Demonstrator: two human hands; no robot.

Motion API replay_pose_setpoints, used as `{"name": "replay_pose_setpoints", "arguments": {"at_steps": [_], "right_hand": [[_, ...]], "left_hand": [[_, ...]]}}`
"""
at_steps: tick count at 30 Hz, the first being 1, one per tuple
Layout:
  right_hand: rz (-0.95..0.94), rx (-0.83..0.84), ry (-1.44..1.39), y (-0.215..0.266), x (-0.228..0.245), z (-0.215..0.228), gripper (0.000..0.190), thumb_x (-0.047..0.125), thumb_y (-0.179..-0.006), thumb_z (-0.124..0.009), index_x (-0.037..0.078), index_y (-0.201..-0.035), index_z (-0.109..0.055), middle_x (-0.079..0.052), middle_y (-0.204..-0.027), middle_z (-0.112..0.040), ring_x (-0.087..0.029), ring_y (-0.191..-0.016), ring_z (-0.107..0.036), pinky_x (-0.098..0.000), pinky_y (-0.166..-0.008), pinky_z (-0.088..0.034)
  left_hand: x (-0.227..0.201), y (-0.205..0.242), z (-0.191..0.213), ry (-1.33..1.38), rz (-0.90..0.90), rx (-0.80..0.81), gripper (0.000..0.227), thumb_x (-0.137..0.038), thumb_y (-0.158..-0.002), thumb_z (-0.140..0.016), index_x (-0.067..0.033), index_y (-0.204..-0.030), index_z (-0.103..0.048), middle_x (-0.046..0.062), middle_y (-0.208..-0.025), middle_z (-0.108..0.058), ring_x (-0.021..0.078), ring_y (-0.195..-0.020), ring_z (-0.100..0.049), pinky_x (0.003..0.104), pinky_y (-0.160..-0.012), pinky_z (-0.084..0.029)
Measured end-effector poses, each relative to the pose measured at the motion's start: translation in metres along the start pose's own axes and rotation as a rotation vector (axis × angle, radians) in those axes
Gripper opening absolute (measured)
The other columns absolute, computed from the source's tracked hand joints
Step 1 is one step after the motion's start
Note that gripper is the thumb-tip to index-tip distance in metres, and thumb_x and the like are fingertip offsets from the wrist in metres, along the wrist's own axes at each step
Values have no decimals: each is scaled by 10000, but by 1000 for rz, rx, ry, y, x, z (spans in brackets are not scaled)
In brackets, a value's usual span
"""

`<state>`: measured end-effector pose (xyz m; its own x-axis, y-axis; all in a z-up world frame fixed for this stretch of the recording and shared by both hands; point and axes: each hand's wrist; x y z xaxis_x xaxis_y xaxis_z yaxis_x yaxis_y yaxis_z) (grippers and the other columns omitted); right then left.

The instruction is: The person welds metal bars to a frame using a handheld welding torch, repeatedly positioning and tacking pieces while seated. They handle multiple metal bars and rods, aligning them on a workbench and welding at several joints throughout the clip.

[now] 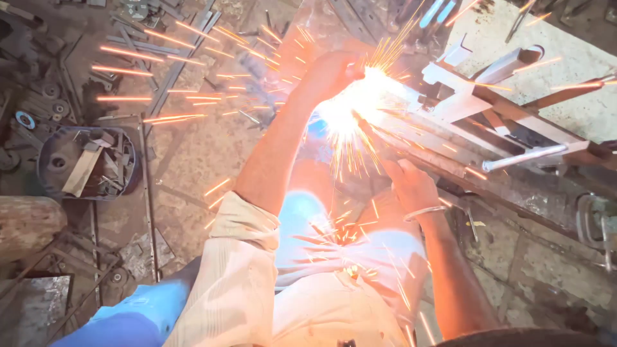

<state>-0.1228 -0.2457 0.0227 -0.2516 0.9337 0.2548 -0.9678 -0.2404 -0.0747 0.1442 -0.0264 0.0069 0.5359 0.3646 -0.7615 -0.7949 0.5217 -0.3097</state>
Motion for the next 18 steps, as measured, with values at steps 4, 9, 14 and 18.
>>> {"name": "replay_pose_setpoints", "arguments": {"at_steps": [4, 9, 14, 18], "right_hand": [[-504, 130, -356, -3, 4, -6, 236, 286, -1117, -619, 83, -1014, -679, -125, -751, -644, -302, -730, -656, -407, -659, -489], [-30, 54, -60, -9, 21, 9, 458, 28, -897, -576, 181, -1322, -652, -84, -720, -598, -223, -549, -634, -360, -499, -490], [-192, -1, -125, -7, -7, -18, 145, 216, -994, -609, 133, -1076, -696, -68, -691, -657, -218, -609, -677, -369, -575, -492], [18, 6, -23, -1, -18, -24, 322, 310, -1029, -472, 94, -1125, -691, -98, -804, -652, -294, -651, -664, -435, -589, -494]], "left_hand": [[-5, 3, 6, -142, 57, 48, 337, -402, -935, -727, -86, -1051, -737, 146, -1039, -747, 342, -1055, -682, 458, -908, -514], [2, 0, 2, -52, 40, 6, 410, -424, -913, -704, -115, -1183, -721, 127, -1155, -745, 326, -1084, -696, 425, -922, -535], [7, -2, 1, -62, 6, 15, 415, -401, -907, -728, -92, -1183, -714, 141, -1172, -730, 342, -1104, -678, 438, -934, -521], [11, -1, -3, -4, -74, -36, 366, -358, -901, -729, -83, -1142, -722, 148, -1161, -731, 346, -1096, -676, 438, -918, -517]]}}
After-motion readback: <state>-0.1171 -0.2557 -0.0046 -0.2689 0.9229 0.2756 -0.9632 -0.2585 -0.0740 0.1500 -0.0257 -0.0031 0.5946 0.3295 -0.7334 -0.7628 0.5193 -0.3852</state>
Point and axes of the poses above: each hand's wrist, its own y-axis away from the middle knuckle, its own z-axis out of the back of the hand, x = y × z
